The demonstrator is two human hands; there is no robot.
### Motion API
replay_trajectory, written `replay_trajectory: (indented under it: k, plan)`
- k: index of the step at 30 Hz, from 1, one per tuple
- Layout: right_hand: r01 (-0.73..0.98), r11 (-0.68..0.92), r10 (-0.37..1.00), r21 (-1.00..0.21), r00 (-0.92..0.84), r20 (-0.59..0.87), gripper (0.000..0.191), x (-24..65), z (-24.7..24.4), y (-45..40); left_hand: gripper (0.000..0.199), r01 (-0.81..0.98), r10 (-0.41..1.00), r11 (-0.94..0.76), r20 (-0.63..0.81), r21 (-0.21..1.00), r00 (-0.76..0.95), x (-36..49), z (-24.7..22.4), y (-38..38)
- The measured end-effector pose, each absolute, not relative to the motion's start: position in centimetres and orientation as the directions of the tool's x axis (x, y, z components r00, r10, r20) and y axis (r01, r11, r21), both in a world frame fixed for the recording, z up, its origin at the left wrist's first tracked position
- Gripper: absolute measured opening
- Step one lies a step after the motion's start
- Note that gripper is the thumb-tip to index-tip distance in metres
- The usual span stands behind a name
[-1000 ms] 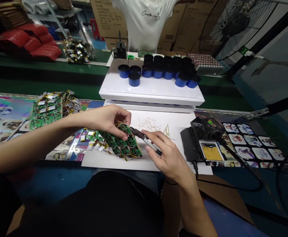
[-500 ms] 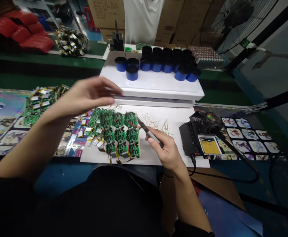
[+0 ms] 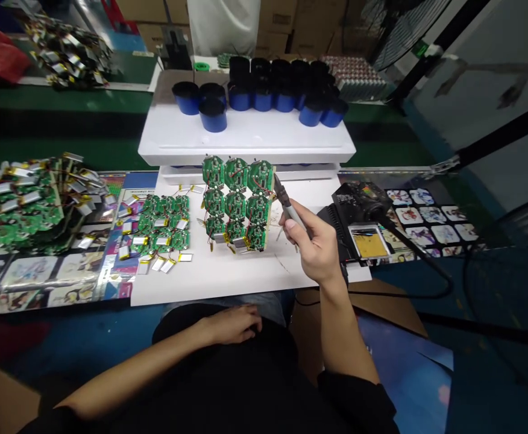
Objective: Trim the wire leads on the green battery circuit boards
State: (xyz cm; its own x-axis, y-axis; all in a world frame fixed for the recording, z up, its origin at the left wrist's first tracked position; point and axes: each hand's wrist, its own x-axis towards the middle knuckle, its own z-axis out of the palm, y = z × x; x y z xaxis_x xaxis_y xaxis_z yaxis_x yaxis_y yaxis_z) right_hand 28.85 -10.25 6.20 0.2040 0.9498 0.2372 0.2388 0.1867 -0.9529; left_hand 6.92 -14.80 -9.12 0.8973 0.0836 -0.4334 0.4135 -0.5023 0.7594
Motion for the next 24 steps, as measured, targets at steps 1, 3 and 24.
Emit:
replay_trajectory:
  k: [1,3,24]
  plan:
    - [0.220,0.200,0.946,-0.955,0.210,0.247,0.032,29.0,6.3,-10.2,0.026,0.419,0.066,-0.532,-0.457,0.736,0.887,6.8,-9.9,-14.9]
    - [0.179,0.224,0.939,-0.958,0.224,0.261,0.027,29.3,6.5,-10.2,0.023,0.403,0.044,-0.555,-0.459,0.727,0.888,6.3,-10.4,-15.0]
    - [0.090,0.308,0.872,-0.947,0.371,0.319,0.016,30.6,8.4,-10.0,0.022,0.278,0.206,-0.442,-0.205,0.853,0.957,3.9,3.9,-8.4]
